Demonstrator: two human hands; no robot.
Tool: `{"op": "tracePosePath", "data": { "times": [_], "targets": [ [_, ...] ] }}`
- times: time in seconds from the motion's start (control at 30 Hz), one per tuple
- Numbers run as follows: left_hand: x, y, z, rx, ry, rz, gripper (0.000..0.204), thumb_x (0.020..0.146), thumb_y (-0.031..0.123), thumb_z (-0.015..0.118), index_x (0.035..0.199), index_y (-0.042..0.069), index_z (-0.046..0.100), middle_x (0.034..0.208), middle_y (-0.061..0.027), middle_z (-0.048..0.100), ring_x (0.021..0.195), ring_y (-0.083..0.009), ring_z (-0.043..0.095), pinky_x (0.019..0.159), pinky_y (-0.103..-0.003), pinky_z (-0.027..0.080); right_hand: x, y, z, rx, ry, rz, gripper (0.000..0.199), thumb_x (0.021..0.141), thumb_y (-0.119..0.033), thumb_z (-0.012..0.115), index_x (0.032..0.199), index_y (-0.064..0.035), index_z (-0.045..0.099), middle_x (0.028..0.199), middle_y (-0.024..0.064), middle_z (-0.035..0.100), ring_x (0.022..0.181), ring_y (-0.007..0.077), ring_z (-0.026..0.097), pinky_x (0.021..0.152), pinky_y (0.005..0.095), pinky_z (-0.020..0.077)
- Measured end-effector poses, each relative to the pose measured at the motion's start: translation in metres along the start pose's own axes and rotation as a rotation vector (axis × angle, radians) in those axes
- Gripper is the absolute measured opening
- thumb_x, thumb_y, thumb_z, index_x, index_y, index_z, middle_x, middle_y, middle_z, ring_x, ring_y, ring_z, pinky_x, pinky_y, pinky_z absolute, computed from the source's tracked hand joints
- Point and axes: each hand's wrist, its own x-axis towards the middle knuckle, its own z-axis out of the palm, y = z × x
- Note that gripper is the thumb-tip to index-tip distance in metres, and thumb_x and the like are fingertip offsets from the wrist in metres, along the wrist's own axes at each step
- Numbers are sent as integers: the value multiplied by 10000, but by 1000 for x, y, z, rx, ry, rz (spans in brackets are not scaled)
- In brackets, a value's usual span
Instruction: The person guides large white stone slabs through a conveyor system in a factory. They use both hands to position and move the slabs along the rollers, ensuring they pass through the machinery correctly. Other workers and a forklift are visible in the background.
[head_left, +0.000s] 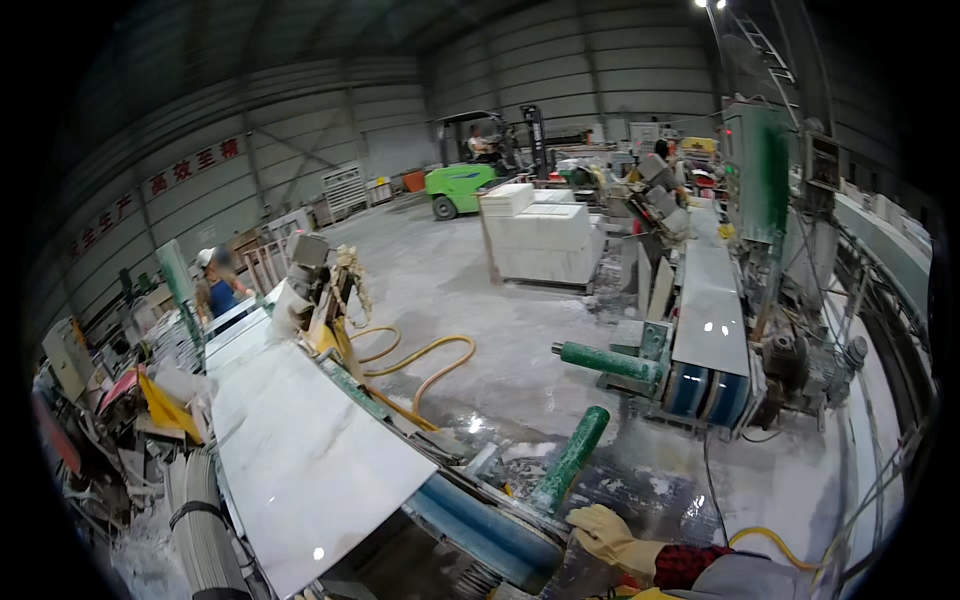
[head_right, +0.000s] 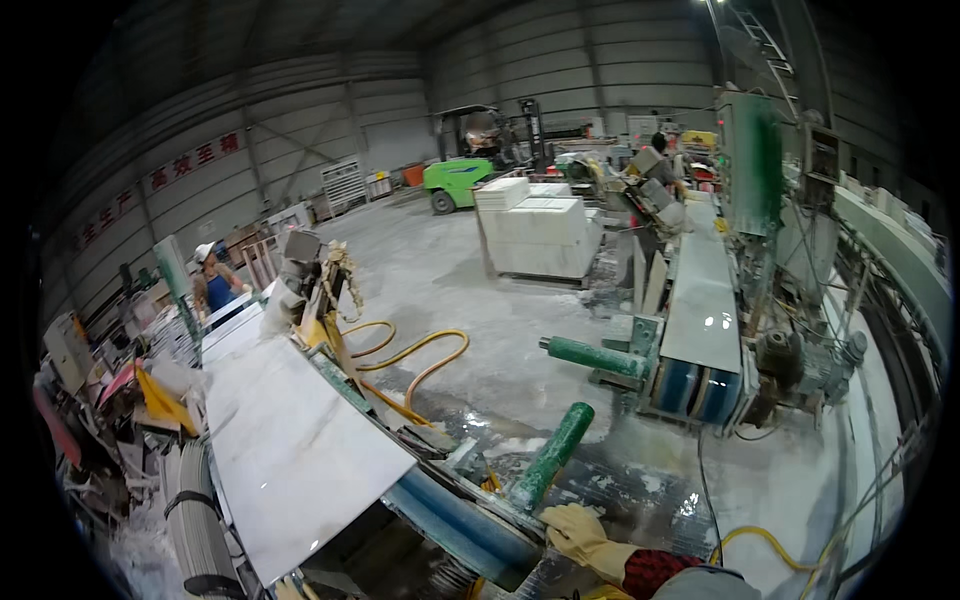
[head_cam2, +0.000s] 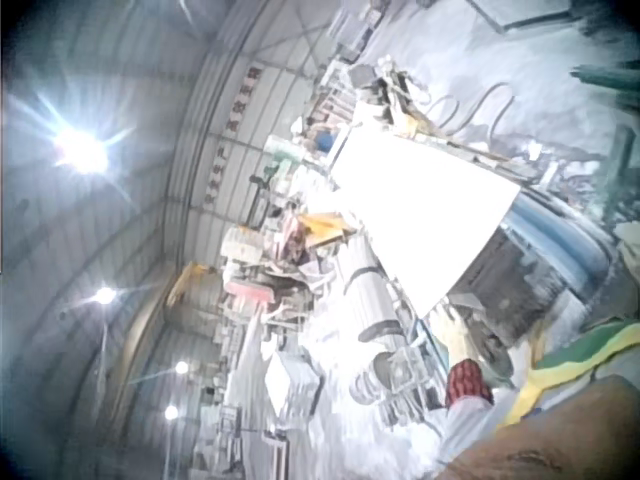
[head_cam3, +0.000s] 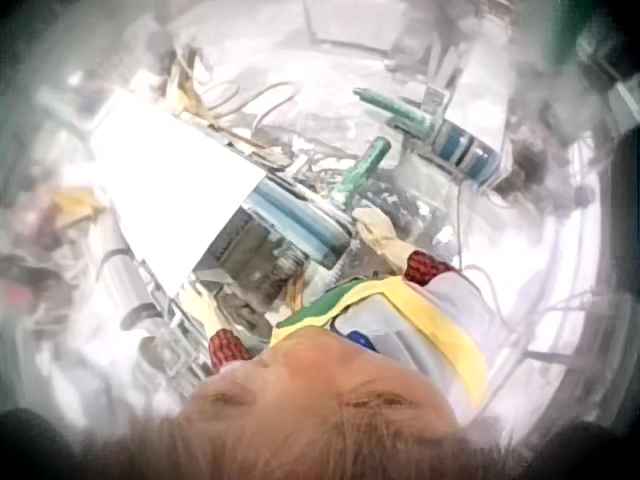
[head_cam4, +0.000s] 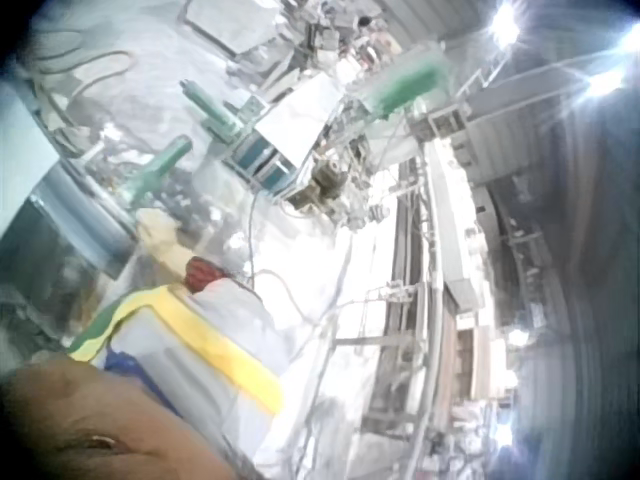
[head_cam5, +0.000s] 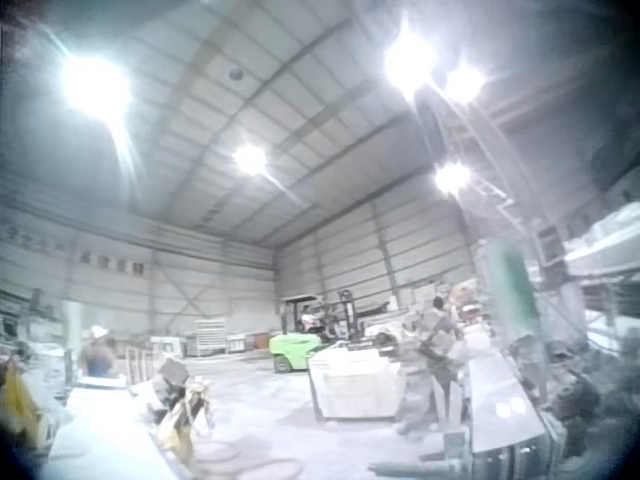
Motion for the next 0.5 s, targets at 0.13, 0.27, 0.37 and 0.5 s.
{"op": "tracePosePath", "data": {
  "times": [0.13,0.27,0.37,0.5],
  "targets": [
    [-14,-47,23,-6,-125,61,558,1113,390,534,1528,23,602,1440,-284,664,1367,-444,594,1193,-571,421,29,-29,14,11,-169,-18,185,975,-155,647,1142,-89,690,1039,141,682,964,401,625,847,505,488],
    [-15,-37,17,46,-171,75,559,1121,398,514,1550,49,588,1474,-291,637,1371,-456,587,1208,-571,410,47,-38,37,-15,-221,-65,223,975,-155,662,1190,-105,697,1097,136,707,1016,402,637,899,502,506],
    [-18,-40,28,16,-146,81,553,1120,402,517,1549,63,596,1491,-296,622,1373,-459,585,1218,-572,403,59,-37,71,71,-76,-166,253,974,-145,668,1221,-99,695,1210,144,722,1112,391,650,982,481,520],
    [-27,-52,33,-9,10,119,496,1107,357,575,1491,54,657,1450,-308,645,1365,-469,590,1200,-573,434,98,-49,104,40,-95,-368,289,980,-138,654,1254,-50,676,1333,180,684,1223,378,632,1089,470,493]
  ]
}}
